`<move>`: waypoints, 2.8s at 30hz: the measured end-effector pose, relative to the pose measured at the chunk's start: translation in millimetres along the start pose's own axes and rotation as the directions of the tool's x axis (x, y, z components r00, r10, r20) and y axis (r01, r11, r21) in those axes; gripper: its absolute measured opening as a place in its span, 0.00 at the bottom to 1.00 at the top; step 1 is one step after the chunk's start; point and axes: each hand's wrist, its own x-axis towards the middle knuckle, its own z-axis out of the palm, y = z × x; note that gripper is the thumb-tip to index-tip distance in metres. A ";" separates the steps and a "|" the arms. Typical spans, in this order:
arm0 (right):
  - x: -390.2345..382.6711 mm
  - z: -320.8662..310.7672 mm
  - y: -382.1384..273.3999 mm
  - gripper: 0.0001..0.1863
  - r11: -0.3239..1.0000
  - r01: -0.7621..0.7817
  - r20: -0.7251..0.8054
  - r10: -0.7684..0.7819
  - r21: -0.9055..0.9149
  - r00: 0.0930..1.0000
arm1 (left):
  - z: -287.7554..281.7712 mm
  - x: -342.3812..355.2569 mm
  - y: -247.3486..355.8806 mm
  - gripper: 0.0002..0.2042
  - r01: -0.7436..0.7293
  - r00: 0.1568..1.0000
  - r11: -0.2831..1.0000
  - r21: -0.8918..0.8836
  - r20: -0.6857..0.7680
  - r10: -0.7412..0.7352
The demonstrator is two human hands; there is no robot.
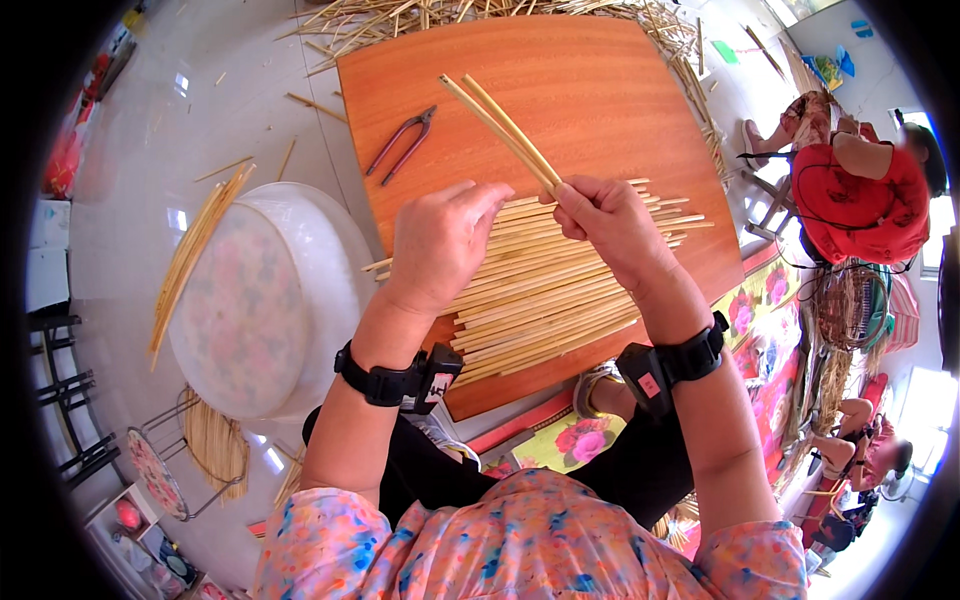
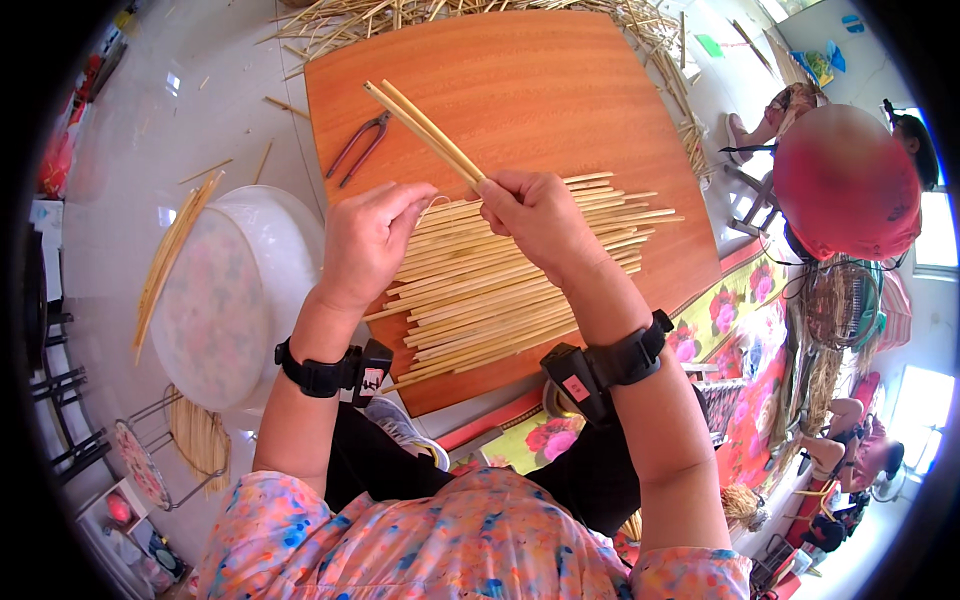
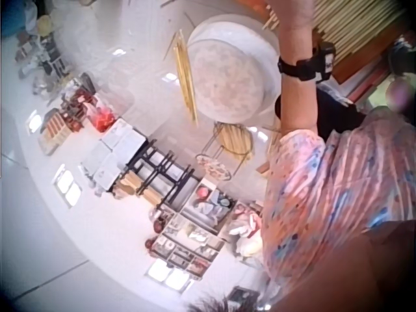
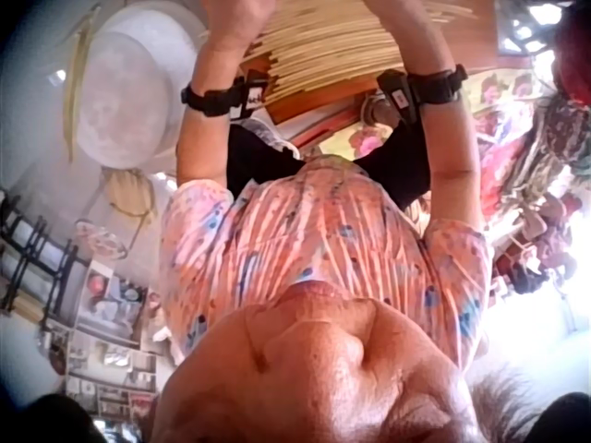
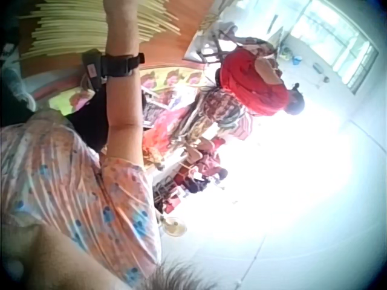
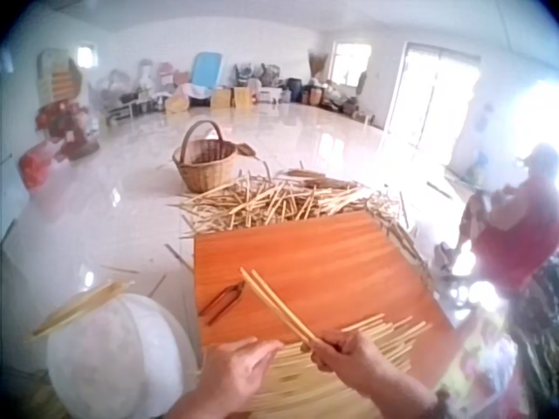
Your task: The person takes long bamboo strips from a pile on the floor and places them on a table, using pliers to trim them and tying them together with string to form a bundle.
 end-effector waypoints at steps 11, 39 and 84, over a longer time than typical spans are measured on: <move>-1.3 3.1 3.9 0.12 1.000 0.014 -0.011 -0.014 -0.004 1.000 | -1.2 0.4 2.9 0.04 0.031 0.999 0.999 -0.021 0.012 -0.031; -11.0 9.2 -14.3 0.11 0.771 0.216 -0.099 -0.339 -0.599 0.935 | -8.2 2.4 9.2 0.04 0.050 0.999 0.995 -0.083 0.015 -0.049; -8.5 18.5 -11.1 0.09 0.615 0.323 -0.140 -0.584 -0.720 0.800 | -14.2 3.6 5.6 0.08 0.208 0.974 0.960 -0.189 0.130 -0.186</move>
